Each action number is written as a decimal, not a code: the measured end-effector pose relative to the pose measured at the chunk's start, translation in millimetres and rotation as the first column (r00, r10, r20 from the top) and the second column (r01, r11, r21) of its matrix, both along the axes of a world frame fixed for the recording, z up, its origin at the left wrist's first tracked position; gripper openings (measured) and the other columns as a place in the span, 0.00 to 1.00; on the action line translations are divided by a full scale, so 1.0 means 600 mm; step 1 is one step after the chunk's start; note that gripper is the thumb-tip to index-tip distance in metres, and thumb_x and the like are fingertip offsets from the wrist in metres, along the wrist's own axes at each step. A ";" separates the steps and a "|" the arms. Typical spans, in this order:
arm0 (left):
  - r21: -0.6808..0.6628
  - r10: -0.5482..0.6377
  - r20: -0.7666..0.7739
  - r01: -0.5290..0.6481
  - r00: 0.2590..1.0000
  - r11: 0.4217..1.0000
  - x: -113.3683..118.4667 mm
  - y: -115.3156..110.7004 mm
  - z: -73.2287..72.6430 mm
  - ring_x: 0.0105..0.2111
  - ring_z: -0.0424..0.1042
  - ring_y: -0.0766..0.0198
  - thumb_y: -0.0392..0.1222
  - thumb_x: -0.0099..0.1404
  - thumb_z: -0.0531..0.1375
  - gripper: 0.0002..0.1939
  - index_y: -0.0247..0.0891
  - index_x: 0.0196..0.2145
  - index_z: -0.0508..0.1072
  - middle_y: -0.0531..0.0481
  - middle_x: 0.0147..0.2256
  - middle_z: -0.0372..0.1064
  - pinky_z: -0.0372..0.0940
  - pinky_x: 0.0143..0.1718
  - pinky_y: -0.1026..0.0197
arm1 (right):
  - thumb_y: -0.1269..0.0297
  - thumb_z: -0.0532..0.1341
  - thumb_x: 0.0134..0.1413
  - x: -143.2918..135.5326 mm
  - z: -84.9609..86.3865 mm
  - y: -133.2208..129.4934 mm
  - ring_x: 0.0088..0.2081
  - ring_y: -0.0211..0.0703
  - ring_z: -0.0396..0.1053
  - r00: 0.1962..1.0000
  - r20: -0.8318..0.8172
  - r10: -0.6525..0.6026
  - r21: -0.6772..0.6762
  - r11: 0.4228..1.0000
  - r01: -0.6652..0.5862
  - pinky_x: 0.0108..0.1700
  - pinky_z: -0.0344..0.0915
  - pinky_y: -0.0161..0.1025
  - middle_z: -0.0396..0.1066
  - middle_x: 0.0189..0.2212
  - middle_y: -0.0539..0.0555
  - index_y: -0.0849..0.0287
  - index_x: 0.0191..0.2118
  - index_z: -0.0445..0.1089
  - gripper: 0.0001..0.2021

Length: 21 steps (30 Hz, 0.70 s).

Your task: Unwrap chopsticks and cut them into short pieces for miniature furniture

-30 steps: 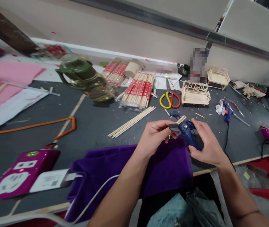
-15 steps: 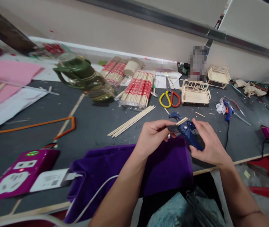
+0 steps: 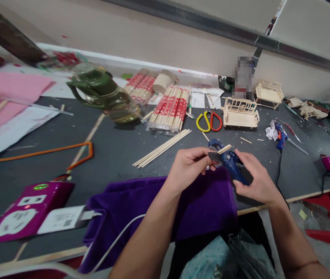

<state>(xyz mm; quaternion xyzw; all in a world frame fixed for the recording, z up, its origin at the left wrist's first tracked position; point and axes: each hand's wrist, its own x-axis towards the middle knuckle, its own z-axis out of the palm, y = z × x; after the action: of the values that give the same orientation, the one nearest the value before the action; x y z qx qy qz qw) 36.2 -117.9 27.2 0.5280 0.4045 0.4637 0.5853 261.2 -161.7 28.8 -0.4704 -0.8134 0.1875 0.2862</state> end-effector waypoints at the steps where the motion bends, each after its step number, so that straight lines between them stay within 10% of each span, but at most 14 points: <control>1: -0.001 -0.001 -0.004 0.001 1.000 1.000 0.000 0.000 0.001 0.21 0.70 0.67 0.39 0.57 0.65 0.06 0.34 0.28 0.79 0.50 0.22 0.73 0.61 0.19 0.69 | 0.69 0.62 0.49 0.001 -0.003 0.000 0.60 0.55 0.65 1.000 -0.006 0.002 -0.001 1.000 -0.002 0.61 0.64 0.55 0.65 0.60 0.60 0.52 0.70 0.51 0.41; 21: -0.010 0.037 -0.171 -0.040 0.985 0.999 0.007 0.008 -0.014 0.19 0.65 0.70 0.46 0.60 0.63 0.12 0.34 0.27 0.76 0.53 0.21 0.68 0.59 0.22 0.68 | 0.64 0.60 0.59 -0.042 -0.063 0.014 0.50 0.50 0.74 0.975 -0.111 -0.191 -0.239 0.958 0.160 0.55 0.69 0.49 0.75 0.49 0.58 0.56 0.56 0.68 0.19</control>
<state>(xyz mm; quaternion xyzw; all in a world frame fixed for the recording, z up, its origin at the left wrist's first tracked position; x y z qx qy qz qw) 40.3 -113.0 18.5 0.5540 0.4664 0.4253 0.5428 236.0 -153.5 -9.0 -0.5572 -0.7206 0.2843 0.2991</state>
